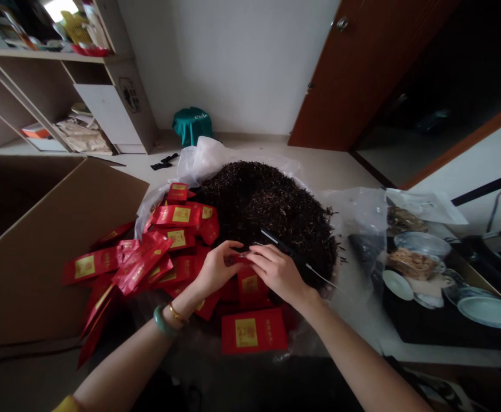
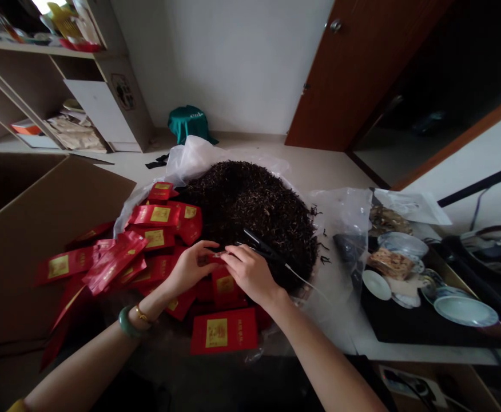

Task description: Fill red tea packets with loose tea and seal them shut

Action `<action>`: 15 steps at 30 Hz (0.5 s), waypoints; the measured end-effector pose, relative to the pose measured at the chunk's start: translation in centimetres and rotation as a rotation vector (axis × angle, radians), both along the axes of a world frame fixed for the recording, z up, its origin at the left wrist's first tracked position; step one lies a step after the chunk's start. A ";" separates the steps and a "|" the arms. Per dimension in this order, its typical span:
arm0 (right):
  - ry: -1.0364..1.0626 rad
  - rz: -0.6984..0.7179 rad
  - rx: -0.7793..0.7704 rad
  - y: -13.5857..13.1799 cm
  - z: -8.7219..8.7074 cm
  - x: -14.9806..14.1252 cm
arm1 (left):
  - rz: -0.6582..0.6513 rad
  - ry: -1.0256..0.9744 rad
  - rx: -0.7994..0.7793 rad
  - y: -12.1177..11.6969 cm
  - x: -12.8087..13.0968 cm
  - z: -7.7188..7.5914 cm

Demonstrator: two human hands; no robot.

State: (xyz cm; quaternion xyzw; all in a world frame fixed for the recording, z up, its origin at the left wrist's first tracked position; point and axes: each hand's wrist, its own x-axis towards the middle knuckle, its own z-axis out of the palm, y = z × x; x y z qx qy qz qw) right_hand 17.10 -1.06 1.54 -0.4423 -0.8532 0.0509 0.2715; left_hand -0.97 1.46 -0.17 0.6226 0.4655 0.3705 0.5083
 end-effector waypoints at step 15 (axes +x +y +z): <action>0.297 -0.177 0.036 0.3 1.1 0.9 | -0.093 0.389 0.580 -0.7 -0.1 0.2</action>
